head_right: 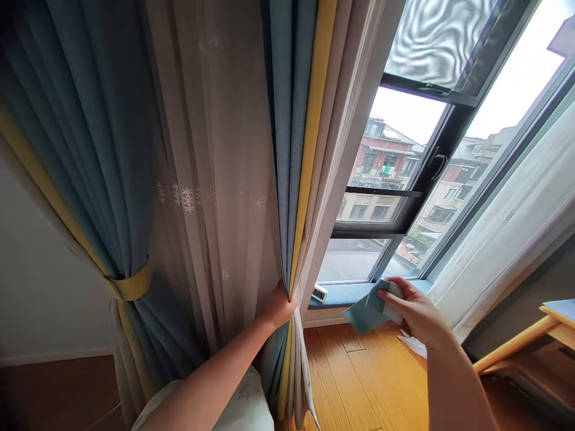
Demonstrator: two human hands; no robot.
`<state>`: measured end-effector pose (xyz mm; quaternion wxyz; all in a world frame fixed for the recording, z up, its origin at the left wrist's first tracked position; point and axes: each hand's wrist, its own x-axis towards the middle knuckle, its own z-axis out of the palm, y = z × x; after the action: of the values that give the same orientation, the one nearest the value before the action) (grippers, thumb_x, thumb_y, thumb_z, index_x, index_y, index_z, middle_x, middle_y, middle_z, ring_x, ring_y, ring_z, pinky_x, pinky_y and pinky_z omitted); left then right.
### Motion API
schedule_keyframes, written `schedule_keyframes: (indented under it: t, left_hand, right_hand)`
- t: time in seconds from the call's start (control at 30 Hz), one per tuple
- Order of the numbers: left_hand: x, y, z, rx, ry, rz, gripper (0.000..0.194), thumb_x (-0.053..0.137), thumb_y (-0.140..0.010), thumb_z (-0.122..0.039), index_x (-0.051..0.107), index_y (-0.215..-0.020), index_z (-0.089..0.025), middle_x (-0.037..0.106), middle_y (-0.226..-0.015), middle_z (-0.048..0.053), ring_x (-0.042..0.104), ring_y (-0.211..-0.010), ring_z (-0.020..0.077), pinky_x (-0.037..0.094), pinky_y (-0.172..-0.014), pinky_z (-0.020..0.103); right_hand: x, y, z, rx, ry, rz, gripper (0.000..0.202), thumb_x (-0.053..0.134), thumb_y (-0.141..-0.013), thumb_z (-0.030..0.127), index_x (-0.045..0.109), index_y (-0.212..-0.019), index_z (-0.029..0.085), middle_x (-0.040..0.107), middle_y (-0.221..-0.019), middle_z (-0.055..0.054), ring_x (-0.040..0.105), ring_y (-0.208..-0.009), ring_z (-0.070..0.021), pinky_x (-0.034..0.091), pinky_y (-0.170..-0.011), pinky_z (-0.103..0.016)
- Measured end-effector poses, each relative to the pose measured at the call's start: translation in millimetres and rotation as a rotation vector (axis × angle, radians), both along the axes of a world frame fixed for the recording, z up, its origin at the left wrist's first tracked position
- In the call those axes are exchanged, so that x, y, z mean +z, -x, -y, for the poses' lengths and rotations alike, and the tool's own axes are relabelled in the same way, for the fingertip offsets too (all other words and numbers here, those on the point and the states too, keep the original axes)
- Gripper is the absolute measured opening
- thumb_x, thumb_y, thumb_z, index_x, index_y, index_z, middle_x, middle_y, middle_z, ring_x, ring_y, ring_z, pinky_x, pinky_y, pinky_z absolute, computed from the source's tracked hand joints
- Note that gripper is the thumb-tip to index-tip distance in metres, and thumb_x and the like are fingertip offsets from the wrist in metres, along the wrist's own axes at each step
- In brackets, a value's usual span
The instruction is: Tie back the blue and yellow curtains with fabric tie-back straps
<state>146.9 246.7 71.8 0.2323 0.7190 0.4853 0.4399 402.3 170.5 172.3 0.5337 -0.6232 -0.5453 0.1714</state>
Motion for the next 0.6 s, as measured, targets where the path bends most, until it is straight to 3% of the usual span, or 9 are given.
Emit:
schedule_keyframes:
  t: [0.1, 0.2, 0.37, 0.43, 0.53, 0.6]
  left_hand:
    - [1.5, -7.3, 11.6, -0.066, -0.029, -0.009, 0.047, 0.047, -0.066, -0.013, 0.043, -0.112, -0.016, 0.051, -0.114, 0.011, 0.056, -0.092, 0.0219, 0.046, -0.080, 0.029]
    - [1.4, -14.1, 26.5, -0.098, -0.069, -0.018, 0.053, 0.047, -0.066, -0.013, 0.039, -0.118, -0.016, 0.046, -0.120, 0.012, 0.057, -0.090, 0.0212, 0.046, -0.079, 0.027]
    - [4.1, -19.1, 47.3, -0.229, -0.098, -0.051, 0.060, 0.049, -0.065, -0.015, 0.034, -0.123, -0.018, 0.029, -0.133, 0.013, 0.057, -0.088, 0.0204, 0.046, -0.077, 0.029]
    - [6.8, -16.9, 51.4, -0.273, -0.132, -0.057, 0.059, 0.050, -0.067, -0.018, 0.034, -0.124, -0.021, 0.028, -0.134, 0.011, 0.051, -0.100, 0.0238, 0.043, -0.085, 0.032]
    - [8.6, -10.5, 49.1, -0.304, -0.208, -0.011, 0.069, 0.057, -0.067, -0.034, 0.028, -0.128, -0.020, 0.026, -0.135, 0.012, 0.022, -0.125, 0.0320, 0.025, -0.101, 0.042]
    - [8.9, -6.7, 40.4, -0.344, -0.213, 0.128, 0.071, 0.051, -0.071, -0.049, 0.026, -0.129, -0.017, 0.027, -0.135, 0.014, 0.011, -0.128, 0.0318, 0.017, -0.104, 0.045]
  right_hand:
    - [-9.9, 20.2, -18.3, 0.120, 0.062, -0.144, 0.038, 0.066, -0.048, 0.036, 0.049, -0.078, 0.020, 0.050, -0.059, 0.002, 0.046, -0.048, -0.0113, 0.036, -0.043, -0.023]
    - [-33.5, 49.1, -39.1, 0.219, 0.062, -0.210, 0.030, 0.062, -0.050, 0.035, 0.044, -0.069, 0.020, 0.044, -0.054, 0.006, 0.040, -0.045, -0.0084, 0.033, -0.043, -0.021]
    - [-70.2, 81.8, -55.1, 0.429, 0.118, -0.313, 0.022, 0.055, -0.059, 0.036, 0.050, -0.071, 0.019, 0.051, -0.058, 0.002, 0.050, -0.055, -0.0131, 0.042, -0.053, -0.025]
    - [-74.8, 87.5, -58.0, 0.431, 0.107, -0.279, 0.026, 0.053, -0.063, 0.040, 0.055, -0.077, 0.017, 0.055, -0.061, 0.000, 0.053, -0.060, -0.0157, 0.043, -0.055, -0.027]
    - [-70.4, 89.7, -63.8, 0.314, 0.027, -0.130, 0.030, 0.051, -0.072, 0.042, 0.059, -0.080, 0.014, 0.058, -0.065, -0.003, 0.055, -0.064, -0.0176, 0.045, -0.055, -0.028]
    - [-64.1, 88.5, -67.5, 0.227, -0.023, -0.034, 0.030, 0.049, -0.078, 0.041, 0.059, -0.086, 0.013, 0.060, -0.076, -0.004, 0.056, -0.070, -0.0170, 0.047, -0.059, -0.030]
